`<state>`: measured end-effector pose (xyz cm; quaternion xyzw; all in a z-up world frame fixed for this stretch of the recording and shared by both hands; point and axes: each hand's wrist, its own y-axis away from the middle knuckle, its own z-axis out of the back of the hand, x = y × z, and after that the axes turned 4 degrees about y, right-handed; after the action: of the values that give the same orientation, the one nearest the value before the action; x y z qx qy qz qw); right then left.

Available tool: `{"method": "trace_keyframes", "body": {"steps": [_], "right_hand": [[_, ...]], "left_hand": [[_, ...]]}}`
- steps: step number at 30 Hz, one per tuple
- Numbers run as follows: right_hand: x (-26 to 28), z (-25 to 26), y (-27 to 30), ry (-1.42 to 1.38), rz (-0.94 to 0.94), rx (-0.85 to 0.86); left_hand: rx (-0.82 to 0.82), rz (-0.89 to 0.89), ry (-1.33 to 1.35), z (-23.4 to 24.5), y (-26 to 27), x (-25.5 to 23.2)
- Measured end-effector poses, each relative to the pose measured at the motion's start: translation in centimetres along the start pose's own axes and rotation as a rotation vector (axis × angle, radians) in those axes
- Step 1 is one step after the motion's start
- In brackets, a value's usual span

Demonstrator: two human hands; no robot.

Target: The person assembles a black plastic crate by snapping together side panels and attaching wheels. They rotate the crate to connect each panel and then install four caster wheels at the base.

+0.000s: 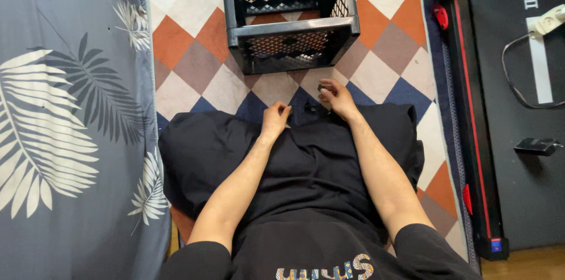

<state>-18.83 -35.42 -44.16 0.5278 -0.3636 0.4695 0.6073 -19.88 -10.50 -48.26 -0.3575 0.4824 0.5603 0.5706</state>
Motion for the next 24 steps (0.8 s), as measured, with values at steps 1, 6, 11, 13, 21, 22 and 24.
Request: {"method": "trace_keyframes", "body": {"steps": [1, 6, 11, 13, 21, 22, 24], "right_hand": [[0.2, 0.0, 0.1, -0.021, -0.025, -0.005], [0.6, -0.4, -0.3, -0.138, -0.099, -0.032], [0.9, -0.3, -0.4, -0.121, -0.103, -0.051], [0.9, -0.4, -0.3, -0.121, -0.1, -0.066], [-0.2, -0.3, -0.8, -0.036, -0.058, -0.085], [-0.4, -0.3, -1.0, -0.034, -0.06, -0.086], [-0.8, -0.3, -1.3, -0.03, -0.065, -0.087]], "left_hand": [[-0.003, -0.003, -0.019, 0.0, -0.1, 0.2], [-0.031, -0.039, -0.027, -0.2, -0.2, 0.8], [-0.076, -0.129, -0.081, -0.3, -0.1, 0.9], [-0.132, -0.111, -0.073, 0.2, -0.2, 0.7], [-0.473, -0.23, 0.016, 8.8, -4.5, -4.1], [-0.481, -0.293, 0.003, 10.2, -5.1, -4.7], [-0.498, -0.416, -0.023, 12.6, -5.9, -5.7]]}}
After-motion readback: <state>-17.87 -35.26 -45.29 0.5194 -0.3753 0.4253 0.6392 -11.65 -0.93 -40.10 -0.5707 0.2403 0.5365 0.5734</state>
